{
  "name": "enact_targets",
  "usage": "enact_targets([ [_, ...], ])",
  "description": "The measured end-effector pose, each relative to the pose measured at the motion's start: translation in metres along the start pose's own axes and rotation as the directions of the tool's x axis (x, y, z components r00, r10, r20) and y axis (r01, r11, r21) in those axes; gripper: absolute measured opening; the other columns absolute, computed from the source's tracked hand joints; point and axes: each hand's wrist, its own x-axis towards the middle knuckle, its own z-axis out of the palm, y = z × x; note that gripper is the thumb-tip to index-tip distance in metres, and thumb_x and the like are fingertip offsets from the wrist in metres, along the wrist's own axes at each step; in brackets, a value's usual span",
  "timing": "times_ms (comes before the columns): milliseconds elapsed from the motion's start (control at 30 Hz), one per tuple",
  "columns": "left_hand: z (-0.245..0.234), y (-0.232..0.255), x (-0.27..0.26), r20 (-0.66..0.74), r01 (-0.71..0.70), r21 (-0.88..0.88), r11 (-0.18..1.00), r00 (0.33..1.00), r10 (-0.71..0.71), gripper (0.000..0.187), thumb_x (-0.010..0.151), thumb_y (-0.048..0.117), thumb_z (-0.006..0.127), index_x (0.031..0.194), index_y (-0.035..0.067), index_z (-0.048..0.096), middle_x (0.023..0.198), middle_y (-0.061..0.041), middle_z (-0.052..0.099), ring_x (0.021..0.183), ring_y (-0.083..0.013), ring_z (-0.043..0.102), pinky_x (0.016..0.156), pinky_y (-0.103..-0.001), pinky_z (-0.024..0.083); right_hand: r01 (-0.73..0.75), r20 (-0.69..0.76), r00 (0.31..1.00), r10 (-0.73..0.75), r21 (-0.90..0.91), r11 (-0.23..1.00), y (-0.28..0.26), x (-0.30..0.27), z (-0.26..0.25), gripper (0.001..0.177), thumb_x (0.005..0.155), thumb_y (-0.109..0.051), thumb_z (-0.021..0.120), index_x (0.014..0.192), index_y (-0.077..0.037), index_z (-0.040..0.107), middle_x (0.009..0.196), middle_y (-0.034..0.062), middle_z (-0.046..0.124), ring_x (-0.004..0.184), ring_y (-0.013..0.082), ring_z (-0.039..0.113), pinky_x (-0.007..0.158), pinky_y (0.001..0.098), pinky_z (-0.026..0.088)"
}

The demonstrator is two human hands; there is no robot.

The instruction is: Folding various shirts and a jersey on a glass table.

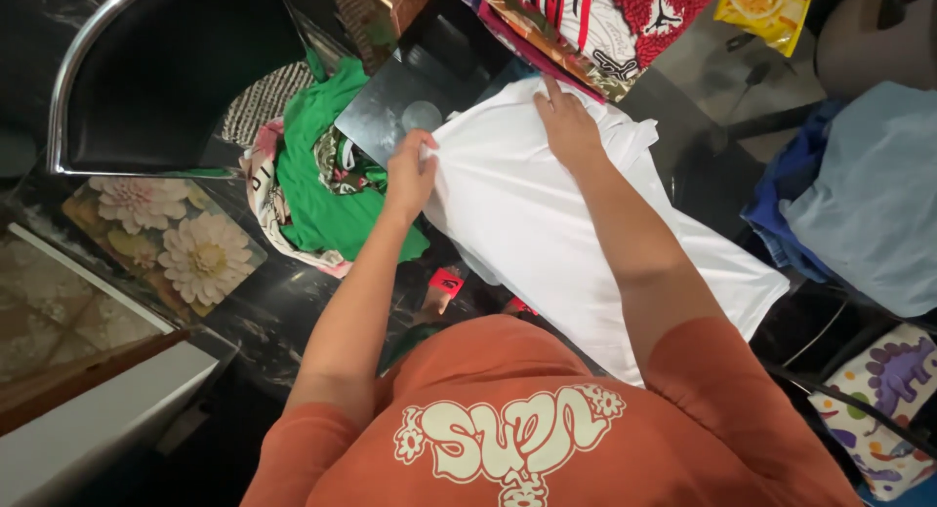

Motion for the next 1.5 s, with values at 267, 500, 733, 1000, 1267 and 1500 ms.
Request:
enact_targets([
  [267,0.046,0.041,-0.012,0.169,-0.331,0.405,0.852,0.943,0.286,0.056,0.084,0.005,0.067,0.138,0.013,0.06,0.15,-0.016,0.049,0.139,-0.0378,0.045,0.115,-0.054,0.036,0.068,-0.18,0.976,-0.124,-0.289,0.955,-0.045,-0.023,-0.055,0.043,0.089,-0.003,0.061,0.131,-0.001,0.064,0.166,0.0123,0.037,0.126,0.0307,0.056,0.109,0.0413,0.045],
  [500,0.108,0.04,-0.026,0.521,-0.599,0.284,0.749,0.752,0.405,0.058,0.09,0.025,0.066,0.145,0.014,0.054,0.153,-0.019,0.045,0.142,-0.0406,0.038,0.116,-0.06,0.026,-0.415,-0.401,0.756,0.518,0.318,0.852,-0.024,-0.228,-0.047,0.03,0.091,0.009,0.063,0.115,-0.008,0.066,0.134,0.0181,0.057,0.121,0.0392,0.057,0.103,0.0476,0.05],
  [733,0.123,0.054,0.048,0.228,-0.295,0.208,0.933,0.942,0.247,0.102,0.071,0.025,0.087,0.149,-0.011,0.031,0.139,-0.034,0.047,0.114,-0.0558,0.051,0.094,-0.053,0.045,-0.823,-0.285,0.117,0.951,0.508,0.254,-0.039,-0.425,-0.046,0.046,0.092,-0.006,0.069,0.135,-0.001,0.054,0.106,0.0156,0.063,0.075,0.0283,0.062,0.068,0.041,0.052],
  [1000,0.188,0.05,0.083,0.381,-0.245,0.246,0.938,0.914,0.139,0.033,0.093,0.013,0.069,0.122,-0.001,0.057,0.109,-0.025,0.071,0.101,-0.042,0.07,0.088,-0.048,0.055,-0.858,-0.029,-0.031,0.999,0.513,-0.012,0.063,-0.464,0.007,0.021,0.097,-0.015,0.07,0.111,-0.002,0.061,0.081,0.013,0.068,0.073,0.0278,0.071,0.066,0.0406,0.056],
  [1267,0.246,0.082,0.099,0.239,-0.273,-0.091,0.958,0.927,0.287,0.033,0.094,0.0,0.061,0.127,-0.003,0.054,0.108,-0.025,0.07,0.098,-0.0401,0.069,0.087,-0.045,0.054,-0.078,0.282,-0.241,0.929,0.948,-0.308,0.15,-0.497,-0.009,0.021,0.096,-0.007,0.052,0.117,-0.01,0.048,0.086,0.0116,0.073,0.074,0.0219,0.076,0.066,0.0335,0.062],
  [1500,0.203,0.098,0.003,0.403,-0.701,-0.044,0.712,0.64,0.655,0.051,0.088,0.011,0.069,0.134,-0.001,0.052,0.126,-0.024,0.061,0.118,-0.0435,0.056,0.107,-0.053,0.041,-0.675,-0.315,0.222,0.923,0.633,0.379,0.055,-0.48,-0.02,0.049,0.094,-0.009,0.075,0.136,-0.01,0.049,0.12,0.0109,0.062,0.104,0.0242,0.064,0.086,0.0382,0.056],
])
